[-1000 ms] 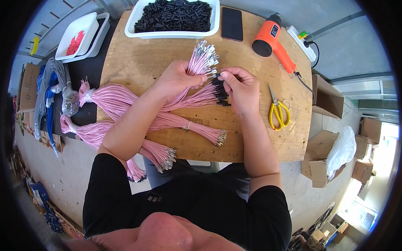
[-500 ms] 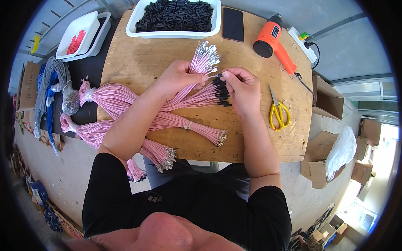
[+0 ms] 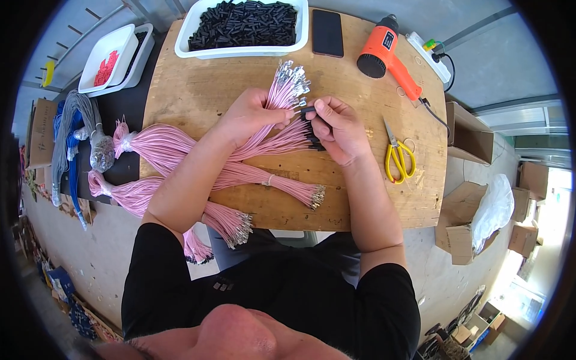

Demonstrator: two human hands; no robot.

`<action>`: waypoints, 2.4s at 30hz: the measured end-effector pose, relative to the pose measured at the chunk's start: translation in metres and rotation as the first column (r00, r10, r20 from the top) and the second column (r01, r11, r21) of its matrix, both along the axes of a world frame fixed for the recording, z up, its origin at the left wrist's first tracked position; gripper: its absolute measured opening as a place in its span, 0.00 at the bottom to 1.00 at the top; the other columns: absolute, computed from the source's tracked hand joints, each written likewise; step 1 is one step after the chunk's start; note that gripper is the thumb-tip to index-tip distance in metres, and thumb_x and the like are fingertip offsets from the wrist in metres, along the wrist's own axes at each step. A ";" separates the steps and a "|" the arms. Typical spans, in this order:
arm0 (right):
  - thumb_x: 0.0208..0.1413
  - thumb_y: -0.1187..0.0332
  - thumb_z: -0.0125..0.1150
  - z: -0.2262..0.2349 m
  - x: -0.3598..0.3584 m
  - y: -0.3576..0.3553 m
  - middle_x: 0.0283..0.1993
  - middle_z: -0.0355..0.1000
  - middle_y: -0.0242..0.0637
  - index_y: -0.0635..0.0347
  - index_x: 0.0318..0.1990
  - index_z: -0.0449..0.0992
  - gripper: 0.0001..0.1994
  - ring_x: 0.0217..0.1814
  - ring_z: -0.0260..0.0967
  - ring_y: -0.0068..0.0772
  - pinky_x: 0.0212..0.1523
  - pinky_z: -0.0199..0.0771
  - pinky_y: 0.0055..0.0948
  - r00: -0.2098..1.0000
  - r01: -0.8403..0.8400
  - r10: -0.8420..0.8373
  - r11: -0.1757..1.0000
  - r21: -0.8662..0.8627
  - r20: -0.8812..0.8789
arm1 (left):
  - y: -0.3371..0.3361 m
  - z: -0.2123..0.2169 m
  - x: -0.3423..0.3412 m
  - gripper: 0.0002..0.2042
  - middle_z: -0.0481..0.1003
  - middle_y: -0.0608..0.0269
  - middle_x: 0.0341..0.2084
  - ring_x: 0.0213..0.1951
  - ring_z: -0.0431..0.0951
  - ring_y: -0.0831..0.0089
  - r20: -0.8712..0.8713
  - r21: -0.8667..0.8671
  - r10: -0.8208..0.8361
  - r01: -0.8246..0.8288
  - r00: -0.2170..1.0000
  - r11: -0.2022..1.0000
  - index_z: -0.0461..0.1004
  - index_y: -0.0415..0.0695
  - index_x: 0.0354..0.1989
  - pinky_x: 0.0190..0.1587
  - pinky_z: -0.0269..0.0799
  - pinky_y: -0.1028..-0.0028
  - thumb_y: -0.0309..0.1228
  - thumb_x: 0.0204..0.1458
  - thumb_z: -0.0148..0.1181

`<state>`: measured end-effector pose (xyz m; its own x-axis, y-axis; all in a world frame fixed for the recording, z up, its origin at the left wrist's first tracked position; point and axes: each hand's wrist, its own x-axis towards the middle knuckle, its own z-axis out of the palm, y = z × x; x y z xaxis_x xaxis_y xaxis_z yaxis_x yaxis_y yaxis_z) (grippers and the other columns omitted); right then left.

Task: Manually attaching black plastic connector housings to the silver terminals of pink wires.

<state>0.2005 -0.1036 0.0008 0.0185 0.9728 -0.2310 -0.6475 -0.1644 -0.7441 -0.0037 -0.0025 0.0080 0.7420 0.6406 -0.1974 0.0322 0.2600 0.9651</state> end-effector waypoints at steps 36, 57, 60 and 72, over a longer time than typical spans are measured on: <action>0.60 0.72 0.64 0.010 0.001 -0.002 0.32 0.72 0.29 0.65 0.41 0.77 0.06 0.23 0.57 0.13 0.21 0.51 0.14 0.972 0.195 -0.199 0.980 0.042 0.125 | -0.001 -0.007 0.004 0.09 0.80 0.64 0.31 0.32 0.77 0.81 -0.049 0.043 0.056 -0.054 0.997 0.998 0.81 0.37 0.39 0.37 0.73 0.79 0.24 0.49 0.71; 0.57 0.73 0.67 0.018 -0.011 -0.005 0.28 0.73 0.25 0.66 0.37 0.79 0.05 0.23 0.60 0.13 0.26 0.60 0.13 0.909 0.114 -0.105 0.993 0.000 0.403 | -0.004 -0.004 0.006 0.08 0.80 0.63 0.30 0.31 0.77 0.79 -0.015 0.024 0.047 -0.047 0.999 0.999 0.80 0.35 0.38 0.35 0.73 0.78 0.23 0.50 0.69; 0.60 0.75 0.59 0.010 0.006 -0.001 0.38 0.75 0.35 0.67 0.45 0.76 0.08 0.34 0.67 0.21 0.37 0.67 0.16 0.985 0.110 -0.107 0.994 -0.016 0.137 | -0.003 -0.007 0.006 0.08 0.79 0.63 0.29 0.31 0.76 0.79 -0.012 -0.001 0.072 -0.072 0.997 0.997 0.79 0.35 0.38 0.36 0.72 0.78 0.22 0.50 0.68; 0.63 0.81 0.48 -0.005 0.029 0.007 0.51 0.72 0.51 0.74 0.50 0.70 0.11 0.53 0.73 0.38 0.56 0.77 0.26 0.944 0.299 -0.296 0.954 -0.006 -0.145 | -0.003 -0.003 0.006 0.08 0.78 0.63 0.28 0.30 0.75 0.78 -0.047 -0.019 0.085 -0.086 0.995 0.996 0.79 0.36 0.37 0.35 0.71 0.77 0.24 0.50 0.68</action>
<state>0.2298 -0.0964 -0.0045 0.2756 0.9315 -0.2374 -0.7650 0.0630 -0.6410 0.0026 -0.0058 0.0052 0.6742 0.6969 -0.2444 0.0530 0.2843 0.9573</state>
